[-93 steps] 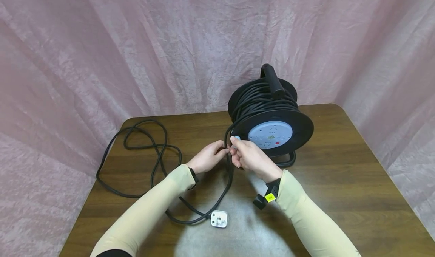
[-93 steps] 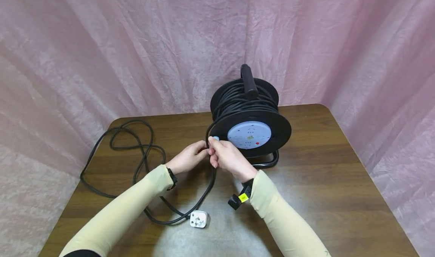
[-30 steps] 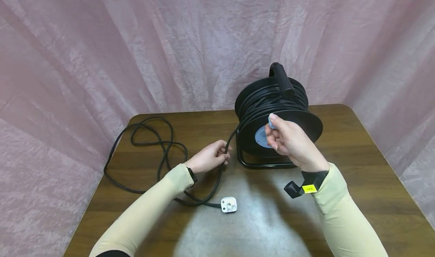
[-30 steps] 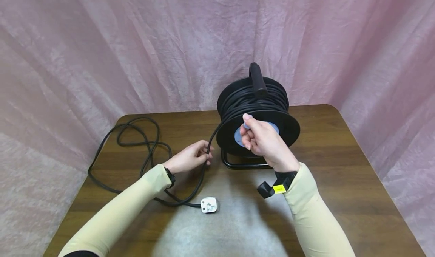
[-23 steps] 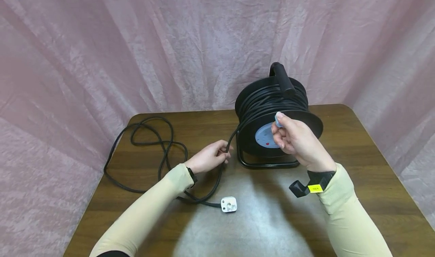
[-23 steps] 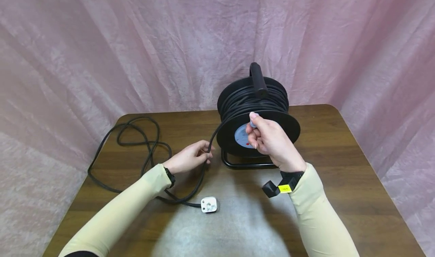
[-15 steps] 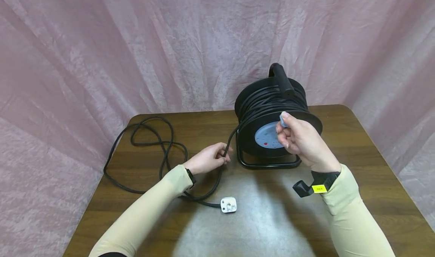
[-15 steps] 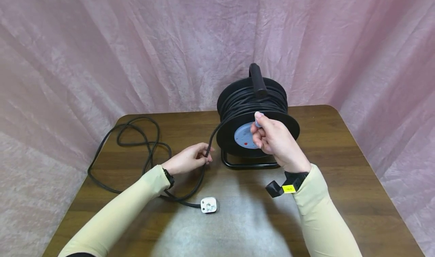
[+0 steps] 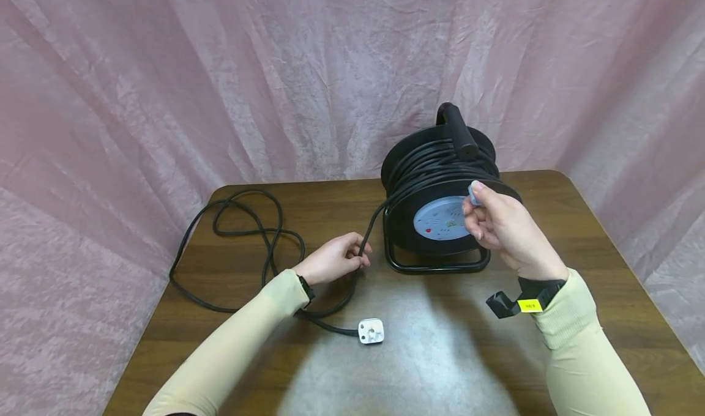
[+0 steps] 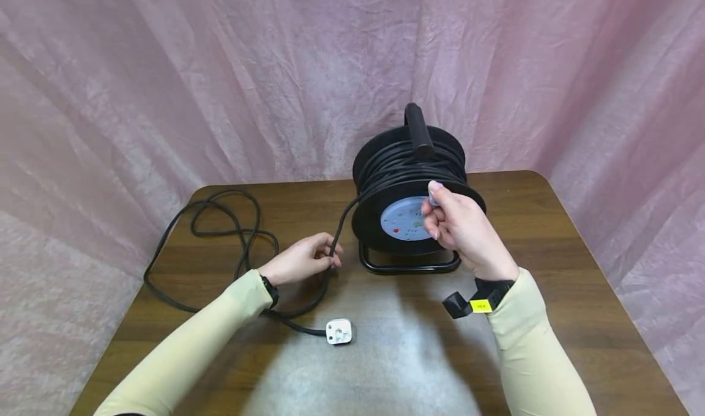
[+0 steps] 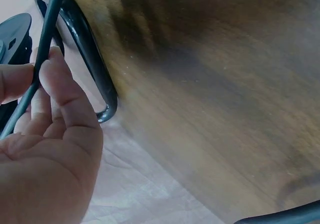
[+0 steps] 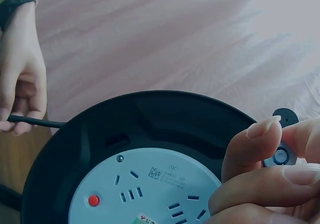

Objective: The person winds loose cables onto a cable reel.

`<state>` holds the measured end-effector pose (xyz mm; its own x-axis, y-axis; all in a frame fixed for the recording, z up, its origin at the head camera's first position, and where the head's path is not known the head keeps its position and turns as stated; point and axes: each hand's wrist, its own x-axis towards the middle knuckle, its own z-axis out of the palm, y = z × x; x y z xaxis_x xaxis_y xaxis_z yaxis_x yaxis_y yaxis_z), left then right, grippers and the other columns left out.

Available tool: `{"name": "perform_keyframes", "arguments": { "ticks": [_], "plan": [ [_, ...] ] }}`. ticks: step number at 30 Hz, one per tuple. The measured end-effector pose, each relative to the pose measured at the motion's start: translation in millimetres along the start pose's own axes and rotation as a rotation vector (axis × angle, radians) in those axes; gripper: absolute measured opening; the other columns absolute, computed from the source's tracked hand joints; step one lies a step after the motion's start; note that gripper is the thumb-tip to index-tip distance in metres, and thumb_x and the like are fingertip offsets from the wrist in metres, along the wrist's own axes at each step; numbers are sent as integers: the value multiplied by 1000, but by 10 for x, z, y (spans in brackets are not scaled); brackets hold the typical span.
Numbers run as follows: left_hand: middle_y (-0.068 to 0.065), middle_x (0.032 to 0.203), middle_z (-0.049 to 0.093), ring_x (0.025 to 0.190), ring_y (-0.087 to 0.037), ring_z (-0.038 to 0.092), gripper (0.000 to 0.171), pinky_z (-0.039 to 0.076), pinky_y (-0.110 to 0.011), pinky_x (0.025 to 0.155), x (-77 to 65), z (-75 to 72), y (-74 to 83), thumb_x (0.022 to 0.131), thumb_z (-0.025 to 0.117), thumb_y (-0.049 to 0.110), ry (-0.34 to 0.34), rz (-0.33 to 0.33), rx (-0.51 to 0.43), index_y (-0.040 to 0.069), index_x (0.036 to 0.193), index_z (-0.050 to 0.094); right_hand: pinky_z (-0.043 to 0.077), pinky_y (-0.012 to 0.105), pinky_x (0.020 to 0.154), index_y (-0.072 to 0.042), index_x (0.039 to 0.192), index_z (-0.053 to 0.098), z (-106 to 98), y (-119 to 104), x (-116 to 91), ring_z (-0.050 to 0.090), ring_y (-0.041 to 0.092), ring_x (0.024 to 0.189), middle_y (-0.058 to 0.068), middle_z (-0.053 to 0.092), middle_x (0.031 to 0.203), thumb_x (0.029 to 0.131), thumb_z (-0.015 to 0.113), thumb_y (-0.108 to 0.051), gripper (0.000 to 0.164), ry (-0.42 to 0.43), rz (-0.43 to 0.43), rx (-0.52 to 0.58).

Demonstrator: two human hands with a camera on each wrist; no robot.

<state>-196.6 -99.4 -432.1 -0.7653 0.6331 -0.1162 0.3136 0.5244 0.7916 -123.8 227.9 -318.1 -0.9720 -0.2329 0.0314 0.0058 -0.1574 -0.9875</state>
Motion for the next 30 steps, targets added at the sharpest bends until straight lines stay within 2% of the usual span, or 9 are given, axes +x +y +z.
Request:
{"name": "perform_keyframes", "arguments": {
  "ticks": [8,15,22,30],
  "plan": [
    [-3,99,70,85,-11,64,24,52,-28,61,-45,17,14,96,60,7,-19,-68,33,4,120,62,8,32,40,6,92,48,-64,19,-34,26,11,44,3,47,62,108,43,-39,47,31,-7,-34],
    [-4,96,68,77,-13,62,22,53,-27,60,-45,26,29,96,63,13,-11,-55,65,5,117,65,9,36,40,8,94,49,-110,21,-72,25,15,44,4,47,61,106,46,-43,52,78,-1,-104],
    [4,92,66,79,-10,59,16,50,-26,64,-67,39,29,94,65,12,-26,-67,147,8,110,66,11,37,41,3,90,51,-165,45,-101,29,13,45,3,48,61,107,44,-41,47,111,6,-125],
    [3,92,66,75,-11,60,16,50,-27,62,-67,4,83,92,66,12,10,-67,117,8,107,64,8,36,41,-1,88,52,-251,85,-137,29,10,44,1,50,62,106,45,-43,46,144,29,-114]
  ]
}}
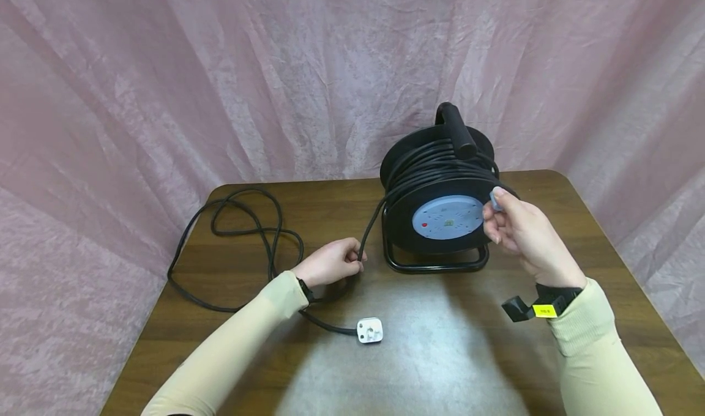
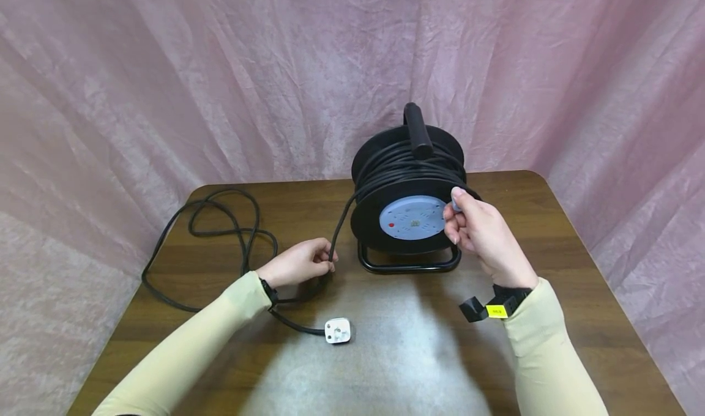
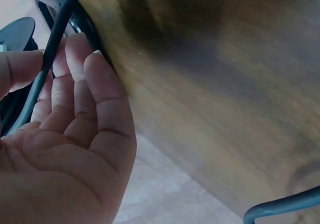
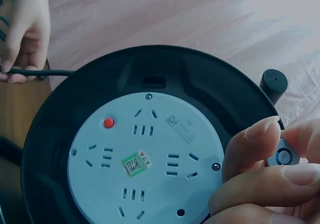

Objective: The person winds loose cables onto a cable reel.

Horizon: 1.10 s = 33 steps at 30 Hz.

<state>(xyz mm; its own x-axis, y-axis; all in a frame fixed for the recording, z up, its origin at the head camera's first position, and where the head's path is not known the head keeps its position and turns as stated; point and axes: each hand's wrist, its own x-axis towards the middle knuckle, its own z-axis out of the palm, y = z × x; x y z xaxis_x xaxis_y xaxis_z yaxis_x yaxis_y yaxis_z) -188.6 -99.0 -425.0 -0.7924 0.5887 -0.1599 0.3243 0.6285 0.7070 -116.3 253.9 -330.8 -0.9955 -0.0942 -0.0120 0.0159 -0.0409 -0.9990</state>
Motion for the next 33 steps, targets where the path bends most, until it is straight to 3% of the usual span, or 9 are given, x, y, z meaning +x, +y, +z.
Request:
{"name": "perform_keyframes", "arguments": {
  "ticks": [7,11,25,33],
  "plan": [
    [-3,91,72,77,-12,64,20,49,-29,65,-13,-6,-4,93,60,5,-29,-11,-23,3,113,60,9,35,41,0,89,52,-78,35,-30,29,11,44,1,50,61,106,46,-42,45,8,22,25],
    [3,89,70,82,-8,63,20,48,-30,74,-27,-5,-41,93,63,9,-24,-5,20,6,112,63,10,34,41,-3,87,54,-130,77,-52,31,9,45,1,51,60,106,47,-40,42,17,31,43],
    [2,86,69,75,-9,61,17,50,-29,70,-33,-2,-103,101,59,18,12,1,99,7,108,70,11,36,44,1,92,52,-307,317,-95,33,6,42,-1,54,61,106,47,-42,45,15,106,23],
    [2,86,71,76,-11,65,21,51,-32,73,-44,-13,-102,102,57,20,48,10,100,6,111,70,14,35,41,-1,94,53,-373,433,-112,33,8,42,-2,54,62,104,45,-49,50,21,165,-94]
  ]
}}
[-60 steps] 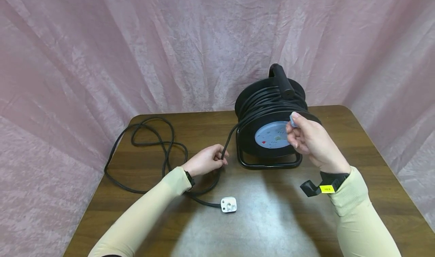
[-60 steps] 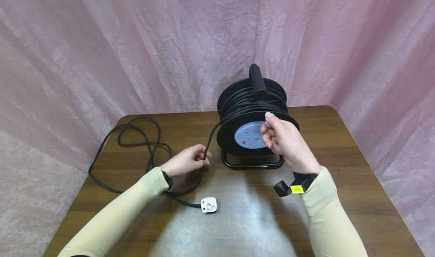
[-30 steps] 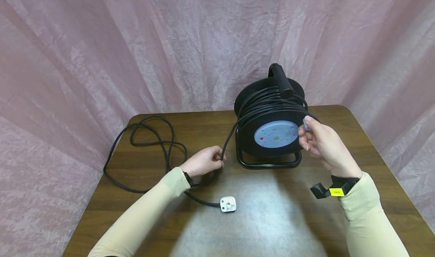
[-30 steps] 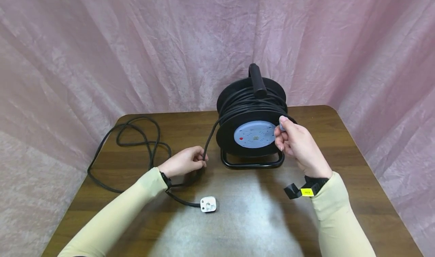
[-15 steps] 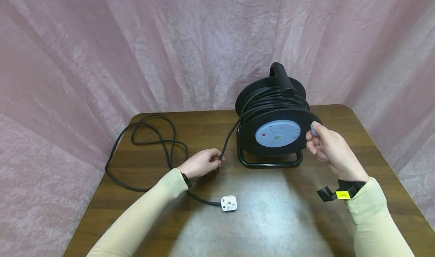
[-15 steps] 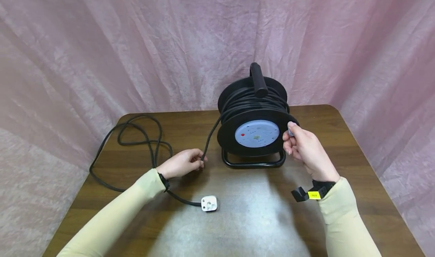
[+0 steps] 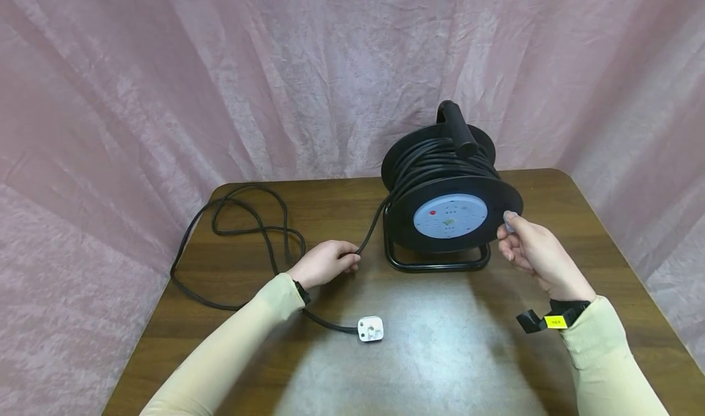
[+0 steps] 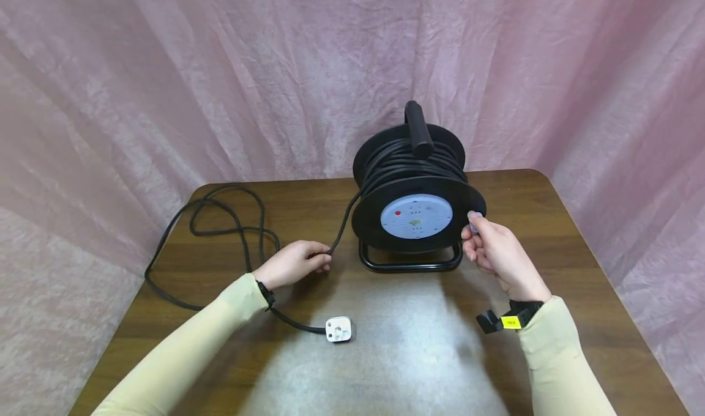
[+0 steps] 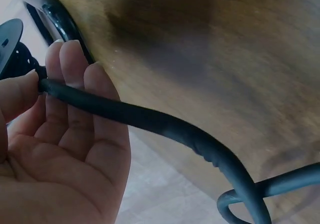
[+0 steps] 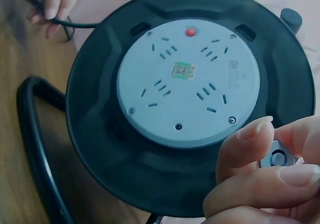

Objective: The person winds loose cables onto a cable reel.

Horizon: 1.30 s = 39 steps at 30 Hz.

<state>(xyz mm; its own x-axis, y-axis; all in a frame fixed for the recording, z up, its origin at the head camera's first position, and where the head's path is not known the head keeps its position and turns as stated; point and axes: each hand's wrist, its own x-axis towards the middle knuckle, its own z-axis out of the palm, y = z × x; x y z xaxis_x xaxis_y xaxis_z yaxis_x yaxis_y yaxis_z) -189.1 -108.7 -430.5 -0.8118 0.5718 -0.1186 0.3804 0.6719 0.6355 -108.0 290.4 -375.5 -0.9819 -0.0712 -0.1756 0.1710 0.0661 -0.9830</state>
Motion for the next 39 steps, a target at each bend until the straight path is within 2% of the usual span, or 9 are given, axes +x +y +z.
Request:
{"name": "perform_keyframes", "arguments": {
  "ticks": [3,13,18,22,27,31,35,39],
  "plan": [
    [2,86,71,76,-9,64,23,51,-32,76,5,0,-3,102,57,20,10,6,4,5,115,70,19,32,38,-1,95,52,-13,38,7,34,7,42,-2,53,62,104,43,-51,52,1,9,-64],
    [1,91,71,83,-14,65,33,51,-33,75,-10,-39,33,105,53,22,24,-15,-30,4,130,64,23,30,37,0,92,53,-16,139,30,34,6,43,-2,51,61,105,44,-49,51,-9,38,-118],
    [1,99,72,85,-9,62,37,49,-32,76,-29,-30,12,107,48,23,36,-26,-9,10,141,56,27,26,37,9,98,52,3,175,38,35,7,45,-2,51,62,105,44,-50,60,-2,51,-166],
    [-1,104,70,89,-10,60,41,47,-33,79,-34,-18,-5,108,44,20,36,-27,-2,14,148,48,30,24,38,13,104,51,13,192,44,35,7,45,-1,51,63,104,42,-52,66,5,67,-216],
    [-4,106,70,95,-13,62,42,47,-37,89,-29,-25,-2,107,44,16,49,8,8,10,149,47,30,25,39,9,103,53,25,222,55,33,8,44,0,51,63,103,41,-57,67,8,91,-278],
    [-4,108,71,106,-15,63,42,46,-38,97,-38,-34,-18,107,45,16,79,17,26,12,149,47,29,25,39,8,103,52,53,268,75,33,9,45,2,52,64,103,41,-57,66,0,110,-278],
    [-3,111,71,115,-17,59,42,44,-39,102,-33,-34,-60,107,45,17,111,30,43,15,150,46,29,25,41,9,104,52,90,324,97,36,9,47,3,53,65,103,41,-56,66,-4,128,-285],
    [-5,114,70,117,-15,58,43,43,-38,102,-30,-49,-83,108,43,19,110,27,27,17,151,45,30,26,43,8,103,52,135,385,122,39,11,50,5,54,66,104,40,-56,66,-13,127,-324]
  ]
}}
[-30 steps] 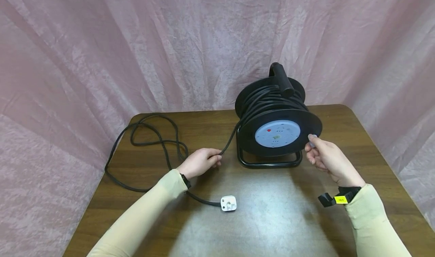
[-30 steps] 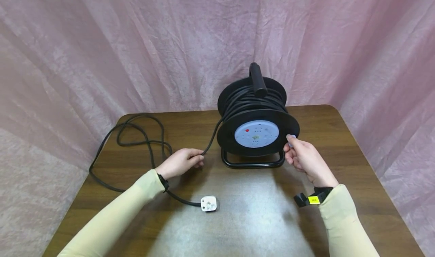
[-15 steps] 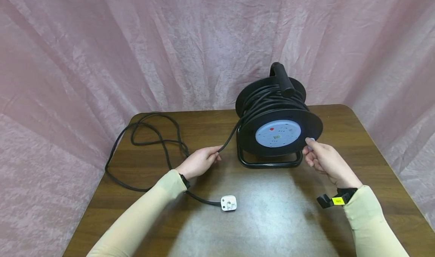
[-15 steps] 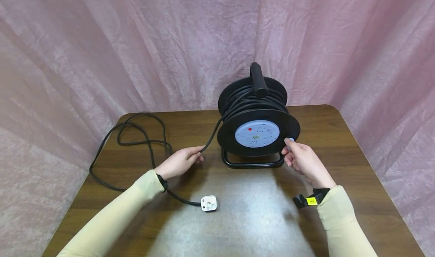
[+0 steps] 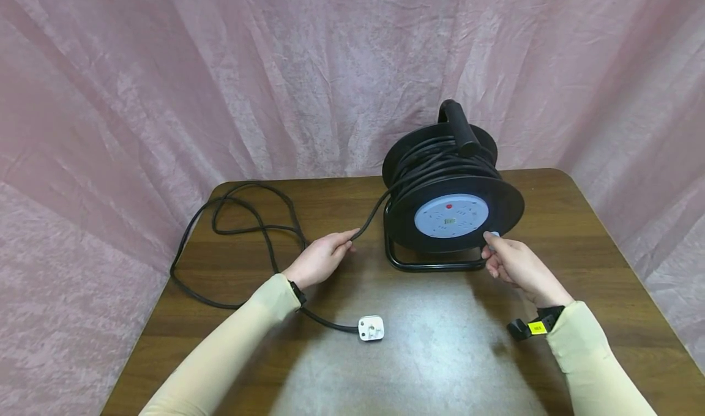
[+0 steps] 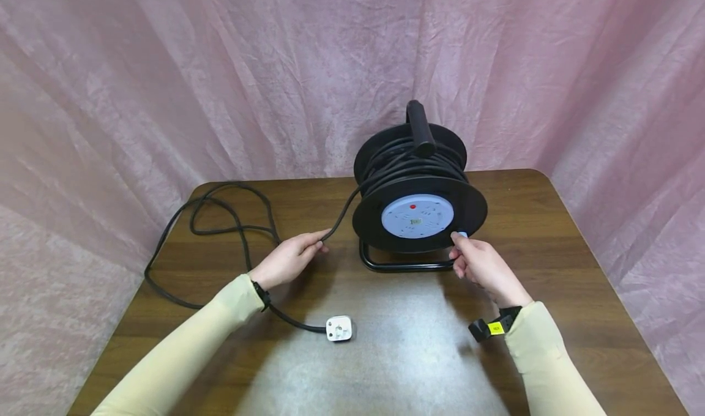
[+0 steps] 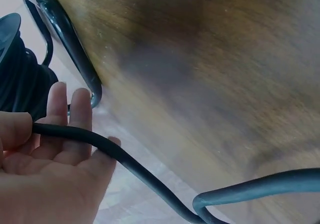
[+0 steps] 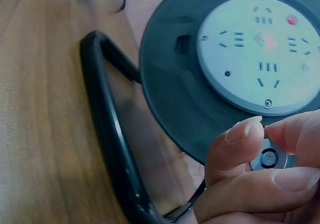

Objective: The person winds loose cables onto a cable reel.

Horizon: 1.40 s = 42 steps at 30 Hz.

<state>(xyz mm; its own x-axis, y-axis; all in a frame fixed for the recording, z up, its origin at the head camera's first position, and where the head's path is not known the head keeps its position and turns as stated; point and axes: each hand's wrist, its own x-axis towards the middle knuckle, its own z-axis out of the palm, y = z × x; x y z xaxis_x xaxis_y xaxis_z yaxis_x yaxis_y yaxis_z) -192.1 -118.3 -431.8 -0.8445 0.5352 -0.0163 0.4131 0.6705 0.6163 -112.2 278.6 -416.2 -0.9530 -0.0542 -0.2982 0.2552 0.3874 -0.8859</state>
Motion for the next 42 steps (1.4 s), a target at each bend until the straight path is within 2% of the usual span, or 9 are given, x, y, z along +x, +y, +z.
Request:
{"name": "perform_keyframes", "arguments": {
  "ticks": [6,15,19,25,31,34,38,39,42],
  "plan": [
    [-8,120,69,118,-13,58,43,43,-38,103,2,-13,8,108,43,20,-5,-11,-15,18,151,45,31,26,45,8,101,53,99,55,51,38,11,49,5,54,65,104,39,-57,67,-9,1,-39],
    [-7,120,68,118,-17,58,36,45,-41,101,26,7,13,109,42,25,-17,-20,-31,7,136,57,31,25,45,9,100,50,174,89,102,35,10,45,4,53,63,104,39,-56,66,-50,24,-20],
    [-7,121,67,119,-18,57,37,44,-41,102,36,19,14,109,42,26,-20,-23,-32,7,137,57,29,23,44,9,99,49,208,92,118,33,11,45,4,53,62,104,39,-55,65,-72,39,7],
    [-4,129,64,126,-18,52,39,39,-40,108,44,29,12,108,44,29,-2,-35,17,10,140,57,27,23,41,5,94,48,289,102,145,31,10,42,3,51,60,105,38,-54,60,-101,61,41],
    [-3,126,66,123,-16,54,37,42,-39,105,55,34,22,108,45,26,17,-11,23,11,139,57,25,22,40,3,92,47,379,103,171,30,9,41,3,50,58,105,38,-53,58,-120,67,58],
    [-4,127,66,123,-18,55,35,33,-44,112,59,47,20,107,46,23,27,18,47,11,138,58,25,22,40,5,94,47,421,99,191,30,10,41,3,50,57,105,38,-54,60,-134,72,71],
    [-1,132,63,128,-16,52,35,15,-51,118,67,69,10,107,47,22,28,25,84,15,140,58,25,22,39,4,95,47,487,92,226,29,10,40,2,50,56,105,38,-54,60,-154,84,79],
    [-1,132,63,128,-15,52,36,15,-52,118,68,74,11,107,47,22,27,28,83,16,141,57,24,22,39,4,94,47,505,91,234,29,10,40,2,50,56,105,37,-54,60,-161,86,78],
    [0,132,63,126,-15,53,37,27,-46,115,80,86,16,107,48,21,13,40,66,17,142,56,24,23,39,2,94,47,563,83,251,28,9,39,2,49,56,105,37,-54,58,-165,91,78]
  ]
}}
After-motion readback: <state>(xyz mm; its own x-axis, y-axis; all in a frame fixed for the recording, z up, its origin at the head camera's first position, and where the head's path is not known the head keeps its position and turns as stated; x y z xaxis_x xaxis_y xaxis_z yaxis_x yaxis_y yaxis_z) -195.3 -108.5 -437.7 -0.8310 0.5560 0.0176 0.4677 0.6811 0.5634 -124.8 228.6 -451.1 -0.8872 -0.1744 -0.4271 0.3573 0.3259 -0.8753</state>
